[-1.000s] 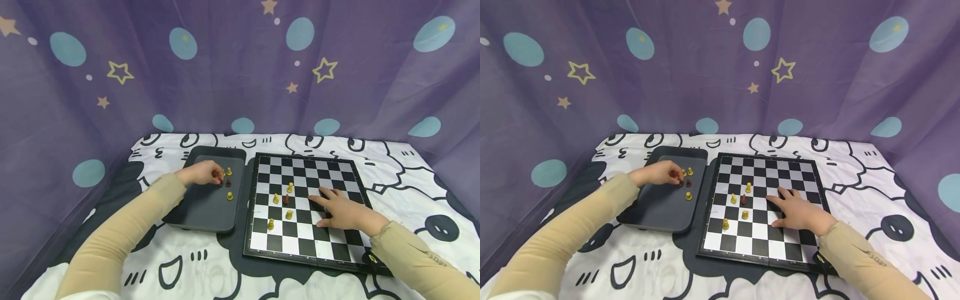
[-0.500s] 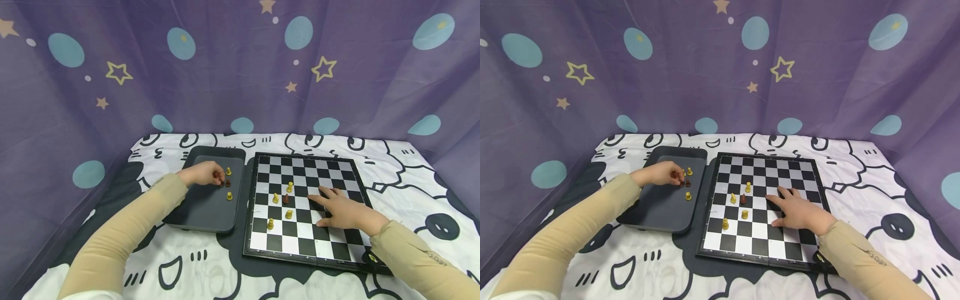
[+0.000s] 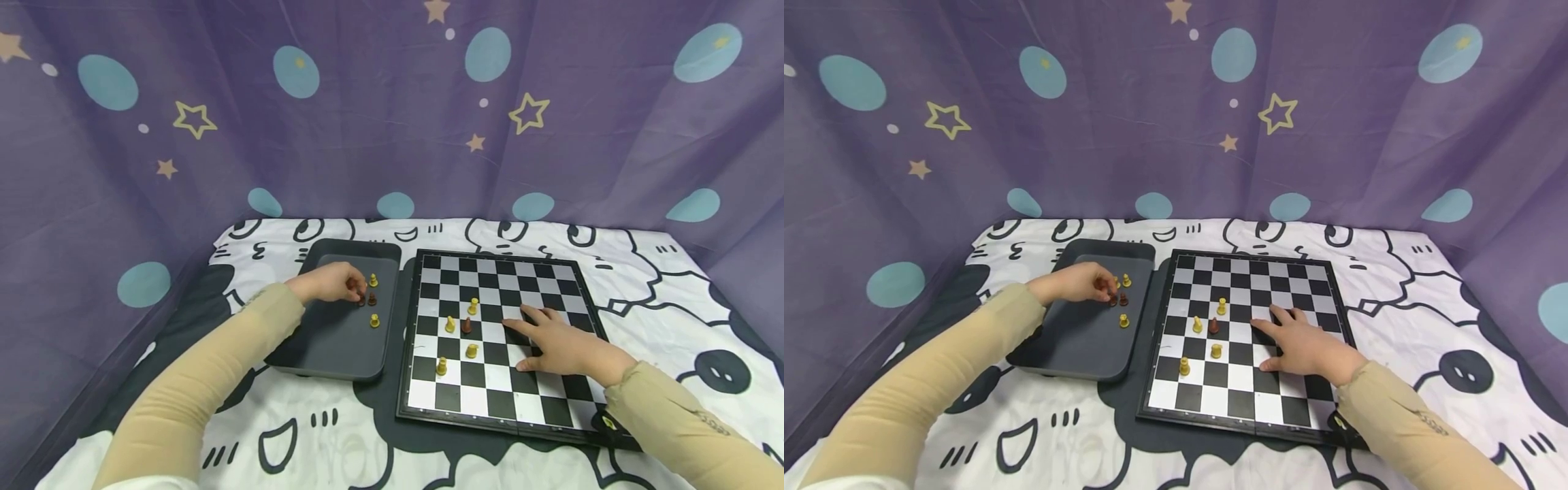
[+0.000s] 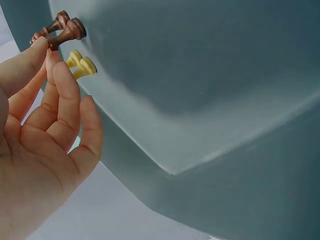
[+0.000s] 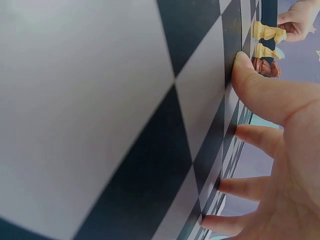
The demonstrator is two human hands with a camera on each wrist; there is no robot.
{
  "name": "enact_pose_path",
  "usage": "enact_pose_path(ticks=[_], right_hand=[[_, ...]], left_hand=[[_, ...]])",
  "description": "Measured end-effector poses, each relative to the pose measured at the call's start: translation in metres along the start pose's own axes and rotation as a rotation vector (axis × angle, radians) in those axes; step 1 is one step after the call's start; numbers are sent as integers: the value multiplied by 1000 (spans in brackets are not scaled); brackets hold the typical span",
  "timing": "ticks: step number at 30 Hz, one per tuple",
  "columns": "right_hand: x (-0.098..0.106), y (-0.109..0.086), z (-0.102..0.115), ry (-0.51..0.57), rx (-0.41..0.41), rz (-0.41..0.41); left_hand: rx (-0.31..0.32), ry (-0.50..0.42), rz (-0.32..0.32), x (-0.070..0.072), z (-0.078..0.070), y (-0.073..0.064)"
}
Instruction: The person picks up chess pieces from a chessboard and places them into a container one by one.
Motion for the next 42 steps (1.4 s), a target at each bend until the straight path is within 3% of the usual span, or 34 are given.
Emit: enact_pose_path(ticks=[6, 13, 19, 29, 36, 42], right_hand=[[-1, 0, -1, -1, -6, 9], [0, 1, 0, -6, 4, -1], [-1, 0, -1, -2, 0, 3], [-1, 1, -1, -12, 7, 1], [-2, 1, -2, -13, 8, 4], [-2, 1, -2, -6, 5, 7]], left_hand=[[18, -2, -14, 5, -1, -1], [-34, 3, -54, 12, -11, -4], [-51, -10, -49, 14, -19, -7], [-116, -36, -45, 17, -46, -13], [-156, -76, 12, 8, -66, -14], [-202, -26, -24, 7, -88, -14]])
Point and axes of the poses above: each hand's wrist, its own y-axis towards the middle knuckle, its own x-axis out of the back of the hand, z = x × y, the point moved 9 cm from there along y, towards the middle knuckle, and after that the axes turned 14 degrees about x, right-handed, at the moved point
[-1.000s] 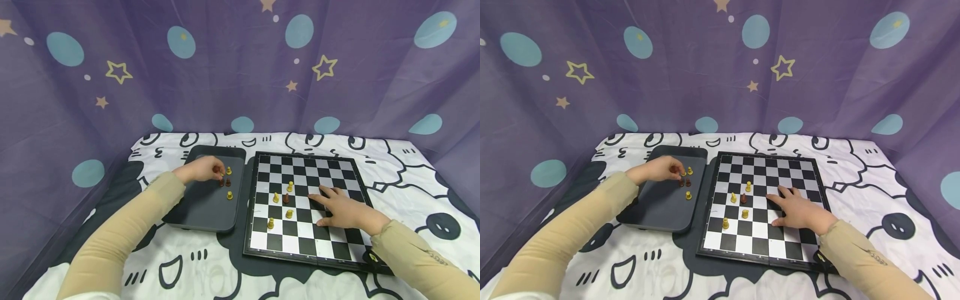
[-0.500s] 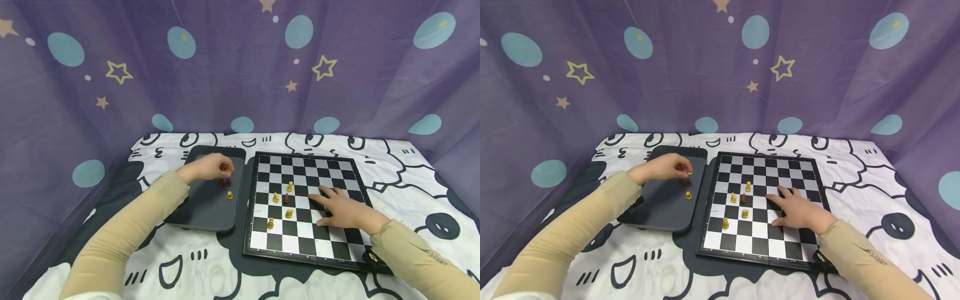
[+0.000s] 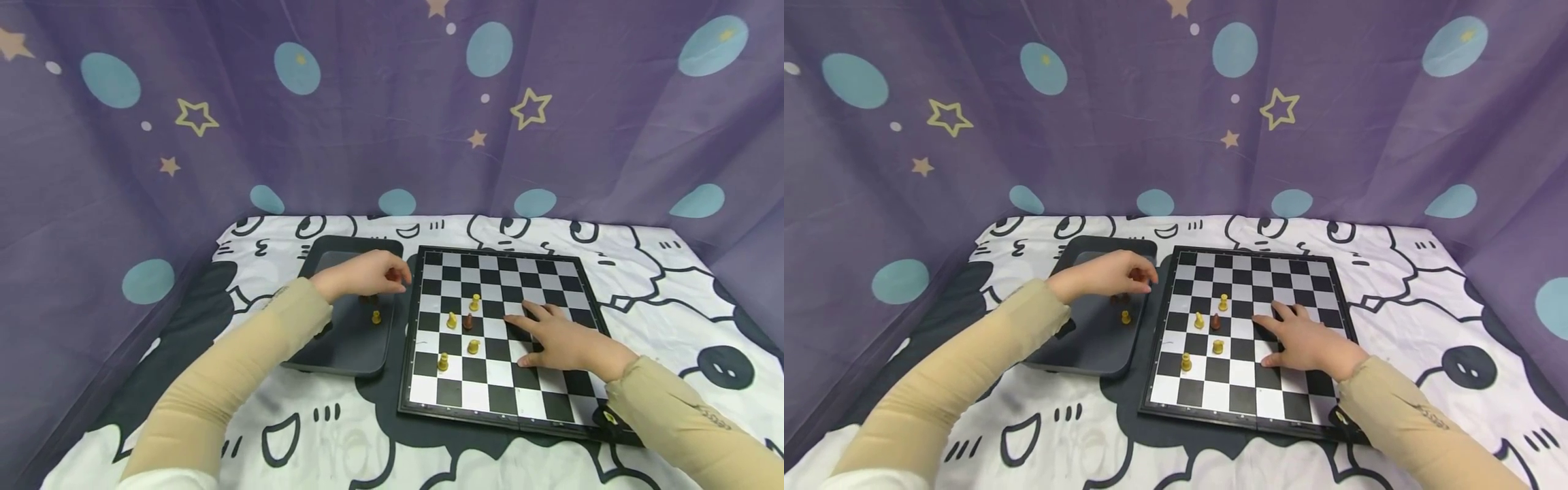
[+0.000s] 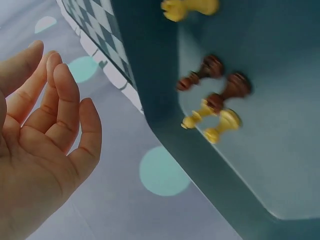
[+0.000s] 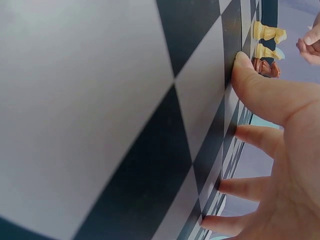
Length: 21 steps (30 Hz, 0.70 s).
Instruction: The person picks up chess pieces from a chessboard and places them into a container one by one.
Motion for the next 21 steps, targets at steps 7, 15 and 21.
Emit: enact_pose_path(ticks=[7, 15, 21], right_hand=[[1, 0, 0, 0, 0, -2], [1, -1, 0, 4, 3, 0], [1, 0, 0, 7, 4, 0]], left_hand=[[-28, 15, 8, -7, -21, 9], [-67, 27, 49, -22, -48, 17], [-91, 56, 77, -32, -62, 23]])
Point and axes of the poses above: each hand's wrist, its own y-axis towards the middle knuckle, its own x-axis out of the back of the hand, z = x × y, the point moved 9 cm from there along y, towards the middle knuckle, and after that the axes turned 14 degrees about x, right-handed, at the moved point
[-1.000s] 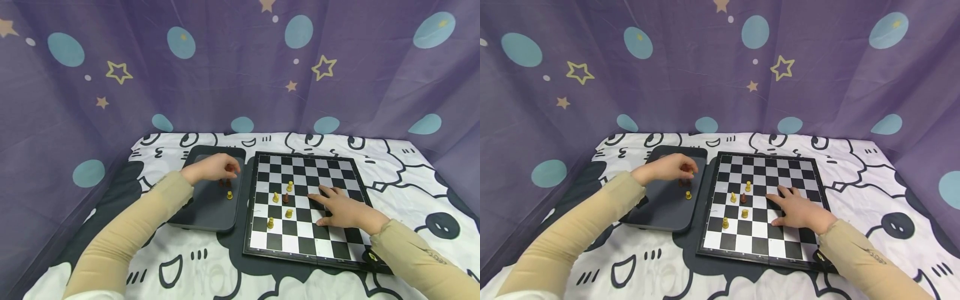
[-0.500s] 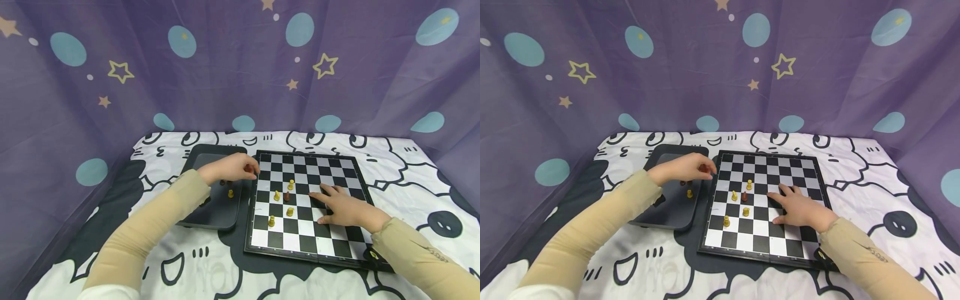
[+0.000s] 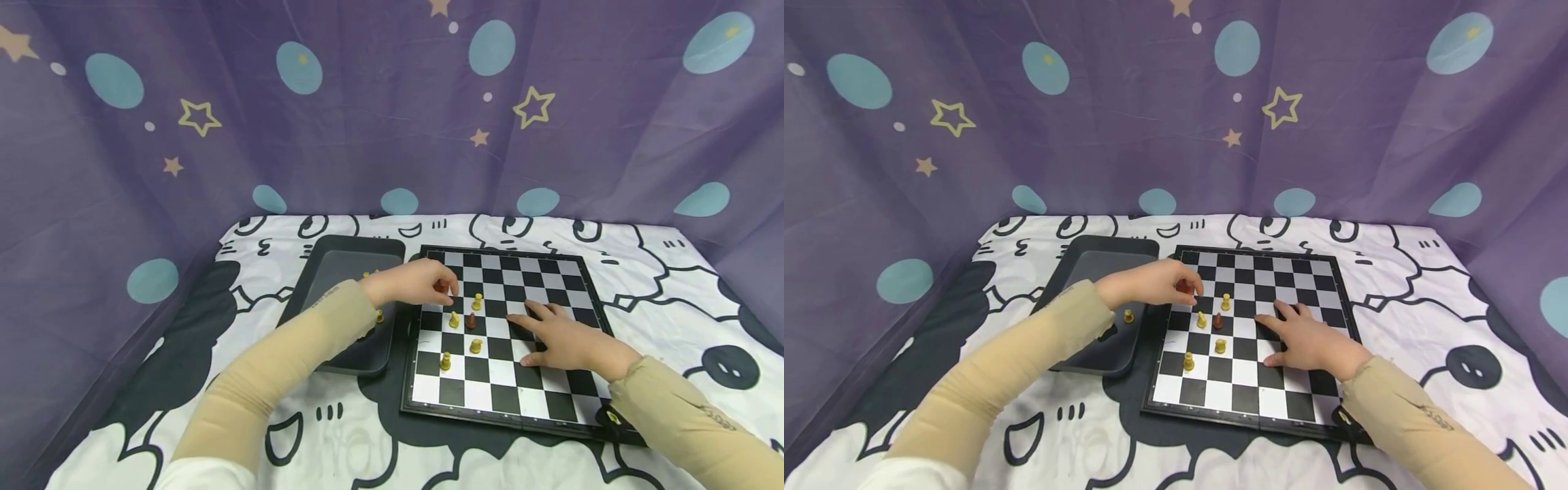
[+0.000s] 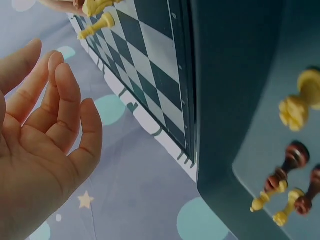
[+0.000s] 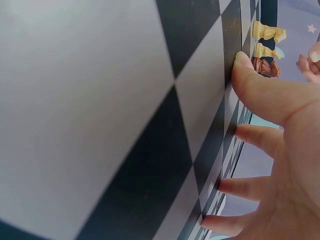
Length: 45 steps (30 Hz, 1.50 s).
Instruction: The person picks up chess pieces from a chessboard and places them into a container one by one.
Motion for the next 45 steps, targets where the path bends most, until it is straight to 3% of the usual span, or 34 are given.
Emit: enact_pose_path(ticks=[19, 27, 45], right_hand=[[0, 0, 1, 5, -3, -2], [0, 1, 0, 0, 5, -5], [0, 0, -1, -7, -1, -7]], left_hand=[[19, 70, 93, -27, 4, 21], [35, 106, 96, -27, -1, 19], [44, 55, 121, -32, -3, 23]])
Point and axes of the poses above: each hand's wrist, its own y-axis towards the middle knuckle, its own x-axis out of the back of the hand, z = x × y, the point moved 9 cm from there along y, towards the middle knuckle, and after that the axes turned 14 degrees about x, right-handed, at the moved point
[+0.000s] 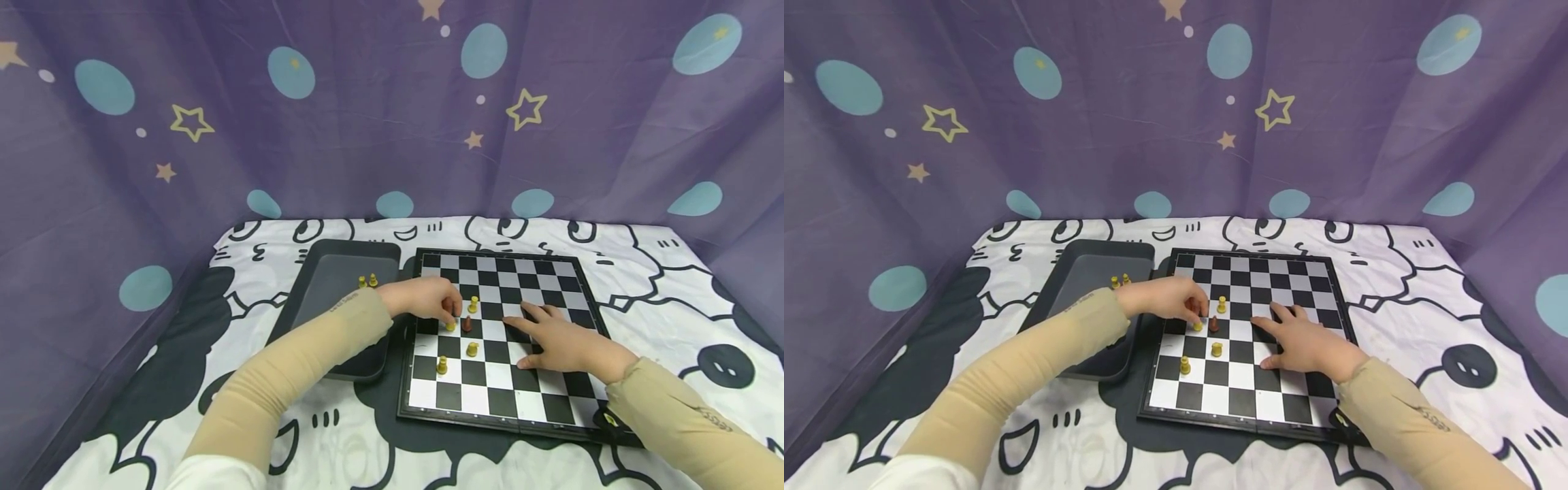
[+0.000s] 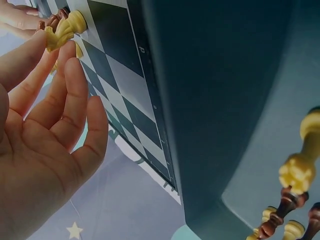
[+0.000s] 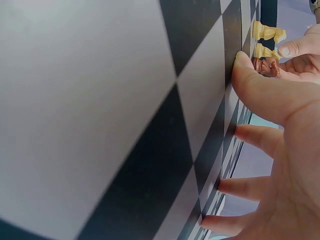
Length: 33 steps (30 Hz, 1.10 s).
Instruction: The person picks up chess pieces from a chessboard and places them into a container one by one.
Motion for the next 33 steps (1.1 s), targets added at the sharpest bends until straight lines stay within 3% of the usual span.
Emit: enact_pose_path(ticks=[7, 18, 33], right_hand=[[1, 0, 2, -1, 6, -7], [2, 0, 2, 1, 6, -8], [1, 0, -1, -3, -17, 9]], left_hand=[[1, 20, -5, -2, 1, 0], [-37, -29, -7, -3, 3, 1], [-26, -48, -4, -2, 4, 2]])
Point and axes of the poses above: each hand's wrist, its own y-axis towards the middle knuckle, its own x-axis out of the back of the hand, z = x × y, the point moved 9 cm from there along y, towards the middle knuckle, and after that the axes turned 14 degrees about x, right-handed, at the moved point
